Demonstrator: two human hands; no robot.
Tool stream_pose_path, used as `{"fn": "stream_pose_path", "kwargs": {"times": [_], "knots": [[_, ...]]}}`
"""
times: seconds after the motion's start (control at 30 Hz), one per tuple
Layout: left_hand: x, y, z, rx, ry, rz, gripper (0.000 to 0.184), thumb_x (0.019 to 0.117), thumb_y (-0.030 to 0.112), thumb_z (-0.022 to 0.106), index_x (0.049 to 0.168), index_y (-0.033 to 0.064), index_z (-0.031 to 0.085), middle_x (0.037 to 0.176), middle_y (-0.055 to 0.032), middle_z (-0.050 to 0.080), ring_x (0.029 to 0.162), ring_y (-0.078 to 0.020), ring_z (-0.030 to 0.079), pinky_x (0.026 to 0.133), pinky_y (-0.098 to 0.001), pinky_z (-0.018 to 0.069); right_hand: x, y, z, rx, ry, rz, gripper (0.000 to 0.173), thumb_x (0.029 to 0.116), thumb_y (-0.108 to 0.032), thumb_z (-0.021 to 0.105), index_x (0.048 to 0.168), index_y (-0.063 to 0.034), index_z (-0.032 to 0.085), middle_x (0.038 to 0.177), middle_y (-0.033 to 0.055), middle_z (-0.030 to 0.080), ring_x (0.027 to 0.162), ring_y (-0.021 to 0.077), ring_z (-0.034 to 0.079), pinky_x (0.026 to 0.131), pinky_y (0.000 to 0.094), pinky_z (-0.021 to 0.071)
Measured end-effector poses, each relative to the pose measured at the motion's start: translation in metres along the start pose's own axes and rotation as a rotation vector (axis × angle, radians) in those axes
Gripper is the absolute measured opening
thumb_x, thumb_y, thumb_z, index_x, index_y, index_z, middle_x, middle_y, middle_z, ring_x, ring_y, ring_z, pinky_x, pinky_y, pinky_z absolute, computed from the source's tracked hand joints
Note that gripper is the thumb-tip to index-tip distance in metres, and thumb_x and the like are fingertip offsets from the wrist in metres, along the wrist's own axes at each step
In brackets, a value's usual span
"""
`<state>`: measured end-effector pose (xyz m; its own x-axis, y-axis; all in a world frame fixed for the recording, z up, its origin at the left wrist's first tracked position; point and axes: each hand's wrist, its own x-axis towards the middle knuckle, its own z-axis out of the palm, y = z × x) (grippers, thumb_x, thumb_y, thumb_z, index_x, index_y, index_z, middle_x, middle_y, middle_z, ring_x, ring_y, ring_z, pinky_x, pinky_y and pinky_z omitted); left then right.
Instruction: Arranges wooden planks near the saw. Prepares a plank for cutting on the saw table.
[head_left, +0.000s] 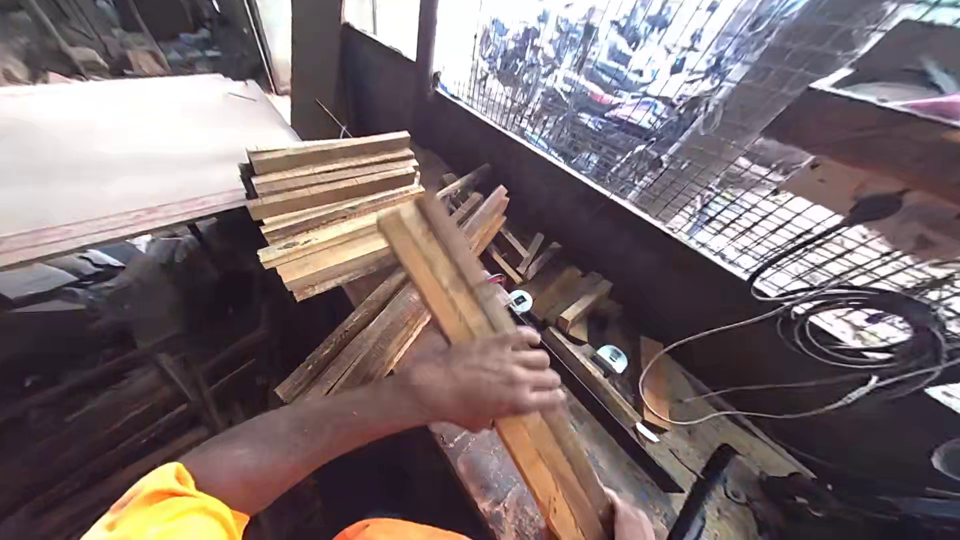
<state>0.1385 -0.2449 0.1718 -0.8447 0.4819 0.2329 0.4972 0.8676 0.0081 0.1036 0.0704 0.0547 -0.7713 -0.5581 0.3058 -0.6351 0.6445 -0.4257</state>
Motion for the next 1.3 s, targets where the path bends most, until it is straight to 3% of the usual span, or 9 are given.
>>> {"fn": "stream_pose_path", "kwargs": {"times": [0.1, 0.17, 0.33, 0.4, 0.57, 0.7, 0.87, 1.07, 1.3], "knots": [[-0.029, -0.044, -0.006, -0.072, 0.401, -0.189, 0.036, 0.0918, 0.026, 0.074, 0.127, 0.017, 0.072, 0.134, -0.0016, 0.068, 0.135, -0.0201, 0.055, 0.123, -0.0436, 0.0338, 0.046, -0.046, -0.003, 0.168, -0.064, 0.161, 0.094, 0.0631, -0.041, 0.091, 0.13, 0.0151, 0.055, 0.119, 0.0341, 0.062, 0.11, 0.0454, 0.062, 0.097, 0.0585, 0.05], [-0.058, -0.063, 0.001, -0.167, 0.496, -0.47, 0.038, 0.0984, 0.036, 0.067, 0.13, 0.014, 0.07, 0.135, -0.0044, 0.066, 0.134, -0.0204, 0.056, 0.116, -0.0439, 0.0426, 0.069, -0.058, 0.004, 0.222, -0.032, 0.29, 0.097, 0.0611, -0.044, 0.089, 0.133, 0.0122, 0.055, 0.123, 0.0301, 0.062, 0.112, 0.0408, 0.063, 0.097, 0.0565, 0.0513], [-0.153, -0.091, 0.07, -0.35, 0.152, -1.182, 0.075, 0.0899, 0.05, 0.075, 0.15, 0.0122, 0.051, 0.153, -0.0168, 0.049, 0.14, -0.0422, 0.046, 0.11, -0.0672, 0.0393, 0.099, -0.047, 0.032, 0.308, -0.017, 0.611, 0.089, 0.0603, -0.045, 0.088, 0.131, 0.0006, 0.06, 0.12, 0.0188, 0.065, 0.106, 0.0292, 0.065, 0.09, 0.0515, 0.0545], [-0.178, -0.087, 0.091, -0.416, 0.048, -1.326, 0.09, 0.0857, 0.061, 0.075, 0.154, 0.0112, 0.045, 0.157, -0.0207, 0.042, 0.143, -0.0482, 0.04, 0.11, -0.0712, 0.036, 0.109, -0.045, 0.044, 0.34, -0.039, 0.719, 0.084, 0.0634, -0.039, 0.089, 0.132, 0.0007, 0.059, 0.119, 0.019, 0.065, 0.104, 0.0291, 0.066, 0.089, 0.0512, 0.055], [-0.185, -0.078, 0.11, -0.328, -0.039, -1.336, 0.096, 0.0766, 0.069, 0.076, 0.152, 0.0171, 0.049, 0.164, -0.0126, 0.035, 0.15, -0.0425, 0.03, 0.116, -0.0671, 0.03, 0.127, -0.052, 0.081, 0.492, -0.056, 0.837, 0.07, 0.0706, -0.032, 0.087, 0.126, 0.0014, 0.061, 0.101, 0.0163, 0.07, 0.087, 0.0254, 0.07, 0.077, 0.0476, 0.0596], [-0.181, -0.092, 0.106, -0.39, -0.033, -1.373, 0.104, 0.0742, 0.071, 0.078, 0.157, 0.0205, 0.042, 0.168, -0.011, 0.028, 0.149, -0.0405, 0.034, 0.116, -0.0641, 0.0324, 0.138, -0.068, 0.098, 0.663, -0.033, 0.841, 0.059, 0.0743, -0.028, 0.083, 0.121, 0.0027, 0.064, 0.094, 0.0147, 0.071, 0.078, 0.0229, 0.071, 0.069, 0.0418, 0.0614], [-0.208, -0.126, 0.105, -0.63, 0.142, -1.433, 0.08, 0.0937, 0.058, 0.067, 0.155, 0.0132, 0.043, 0.149, -0.0163, 0.053, 0.133, -0.038, 0.055, 0.108, -0.0627, 0.045, 0.149, -0.084, 0.101, 0.741, -0.011, 0.832, 0.054, 0.0751, -0.027, 0.08, 0.118, 0.0022, 0.065, 0.091, 0.0126, 0.071, 0.075, 0.0198, 0.07, 0.066, 0.0375, 0.0612], [-0.217, -0.15, 0.121, -0.664, 0.064, -1.503, 0.065, 0.0945, 0.052, 0.069, 0.142, 0.0099, 0.058, 0.141, -0.0204, 0.056, 0.129, -0.0404, 0.054, 0.106, -0.0615, 0.0457, 0.148, -0.094, 0.097, 0.746, 0.023, 0.79, 0.06, 0.0719, -0.03, 0.08, 0.12, 0.0024, 0.064, 0.093, 0.0105, 0.071, 0.077, 0.0167, 0.071, 0.067, 0.0349, 0.0615], [-0.215, -0.16, 0.116, -0.888, -0.149, -1.538, 0.071, 0.0992, 0.049, 0.064, 0.156, 0.0176, 0.036, 0.121, -0.0243, 0.069, 0.111, -0.0423, 0.068, 0.095, -0.0645, 0.0517, 0.142, -0.097, 0.088, 0.705, 0.078, 0.759, 0.066, 0.0707, -0.034, 0.078, 0.124, 0.0017, 0.062, 0.096, 0.0077, 0.07, 0.079, 0.012, 0.069, 0.068, 0.031, 0.0603]]}}
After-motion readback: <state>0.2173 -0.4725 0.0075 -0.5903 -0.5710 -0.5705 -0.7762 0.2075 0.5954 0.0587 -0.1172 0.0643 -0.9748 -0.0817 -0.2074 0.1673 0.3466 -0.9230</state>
